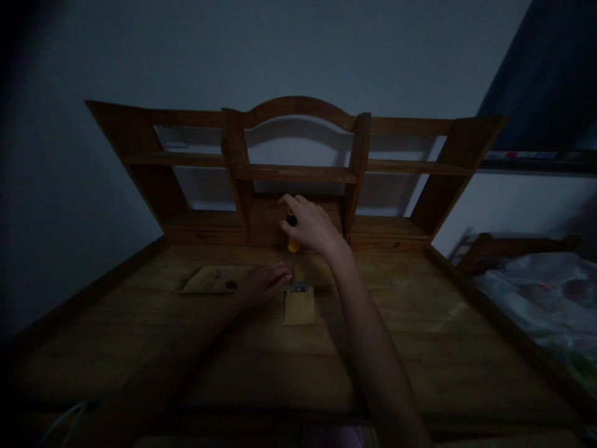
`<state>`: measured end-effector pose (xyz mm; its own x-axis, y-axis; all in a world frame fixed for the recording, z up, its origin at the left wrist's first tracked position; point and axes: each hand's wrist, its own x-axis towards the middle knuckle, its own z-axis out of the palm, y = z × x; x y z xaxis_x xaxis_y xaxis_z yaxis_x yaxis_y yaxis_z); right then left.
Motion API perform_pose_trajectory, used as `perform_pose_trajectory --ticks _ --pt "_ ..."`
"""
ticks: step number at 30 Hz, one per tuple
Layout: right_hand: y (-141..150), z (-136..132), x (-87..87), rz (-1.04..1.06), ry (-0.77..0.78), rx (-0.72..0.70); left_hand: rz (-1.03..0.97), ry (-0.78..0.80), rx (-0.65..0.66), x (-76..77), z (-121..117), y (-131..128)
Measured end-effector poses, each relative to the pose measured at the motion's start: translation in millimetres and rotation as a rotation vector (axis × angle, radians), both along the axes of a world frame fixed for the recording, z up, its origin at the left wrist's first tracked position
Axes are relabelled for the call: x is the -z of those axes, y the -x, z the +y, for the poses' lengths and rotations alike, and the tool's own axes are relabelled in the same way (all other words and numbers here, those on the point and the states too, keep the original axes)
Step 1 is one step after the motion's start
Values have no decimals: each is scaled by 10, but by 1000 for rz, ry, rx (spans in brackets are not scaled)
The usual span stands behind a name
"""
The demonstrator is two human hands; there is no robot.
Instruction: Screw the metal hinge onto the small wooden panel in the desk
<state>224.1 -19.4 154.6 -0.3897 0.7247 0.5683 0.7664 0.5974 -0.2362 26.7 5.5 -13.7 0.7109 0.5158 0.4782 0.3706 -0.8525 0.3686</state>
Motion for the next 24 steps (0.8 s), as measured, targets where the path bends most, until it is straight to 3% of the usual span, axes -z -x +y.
perform_pose_trajectory --ticks 6,19,24 --pt "-21 -69 -42 -4 92 -22 1 -1 -9 10 1 16" --pt "14 -56 -8 -10 90 3 -3 31 20 11 17 25" --pt "14 -42 2 -19 16 32 10 34 5 -34 -14 21"
